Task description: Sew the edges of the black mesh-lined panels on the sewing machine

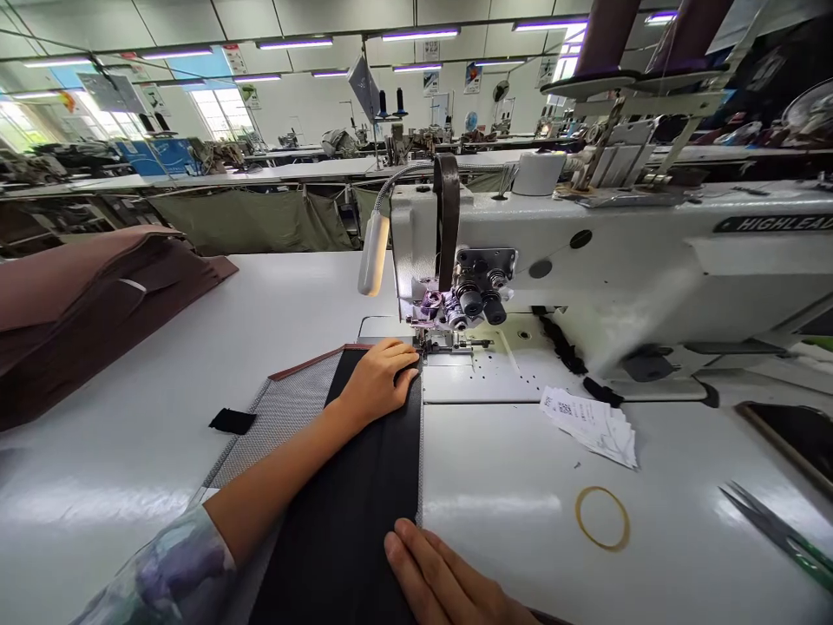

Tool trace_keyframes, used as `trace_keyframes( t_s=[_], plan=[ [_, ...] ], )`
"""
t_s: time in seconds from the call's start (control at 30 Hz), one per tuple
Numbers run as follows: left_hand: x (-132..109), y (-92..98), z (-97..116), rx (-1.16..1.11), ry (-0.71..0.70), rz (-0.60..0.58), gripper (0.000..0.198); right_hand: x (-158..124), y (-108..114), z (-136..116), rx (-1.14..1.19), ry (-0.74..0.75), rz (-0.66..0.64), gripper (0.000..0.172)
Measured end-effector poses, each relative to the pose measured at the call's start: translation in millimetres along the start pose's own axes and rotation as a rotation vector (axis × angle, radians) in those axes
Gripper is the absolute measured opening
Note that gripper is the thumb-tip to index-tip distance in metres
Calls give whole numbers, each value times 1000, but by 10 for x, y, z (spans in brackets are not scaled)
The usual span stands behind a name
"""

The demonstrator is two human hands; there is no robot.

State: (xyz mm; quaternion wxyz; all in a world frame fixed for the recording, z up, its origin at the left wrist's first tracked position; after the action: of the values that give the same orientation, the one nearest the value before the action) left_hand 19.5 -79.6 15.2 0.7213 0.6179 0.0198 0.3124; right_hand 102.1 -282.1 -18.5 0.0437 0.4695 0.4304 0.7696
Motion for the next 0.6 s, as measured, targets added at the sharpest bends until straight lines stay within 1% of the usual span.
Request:
trace_keyframes(
  t_s=[0.1,0.23,0.43,0.6],
  plan=[
    [-3,-7,-1,-3,1,-1,19,25,15,7,8,-6,18,55],
    [-8,-15,-2,-18,2,7,19,28,25,12,-8,6,-17,57],
    [-6,-28,-16,-18,-3,9,19,-13,14,2,-19,23,-68,54],
    [-10,-21,2,-6,5,9,19,20,27,-4,-7,-11,-43,54]
  ],
)
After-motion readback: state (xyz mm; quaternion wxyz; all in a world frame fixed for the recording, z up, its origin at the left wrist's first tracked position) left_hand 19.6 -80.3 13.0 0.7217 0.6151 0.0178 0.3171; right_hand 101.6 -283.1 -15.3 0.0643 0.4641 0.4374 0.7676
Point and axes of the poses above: each hand's wrist, its own x-axis towards the middle knuckle, its own y-axis out of the back of the hand, z = x × y, the point moved 2 cm from there along x, towards the middle knuckle, and after that the axes turned 14 degrees about -z, right-handed, at the moved point
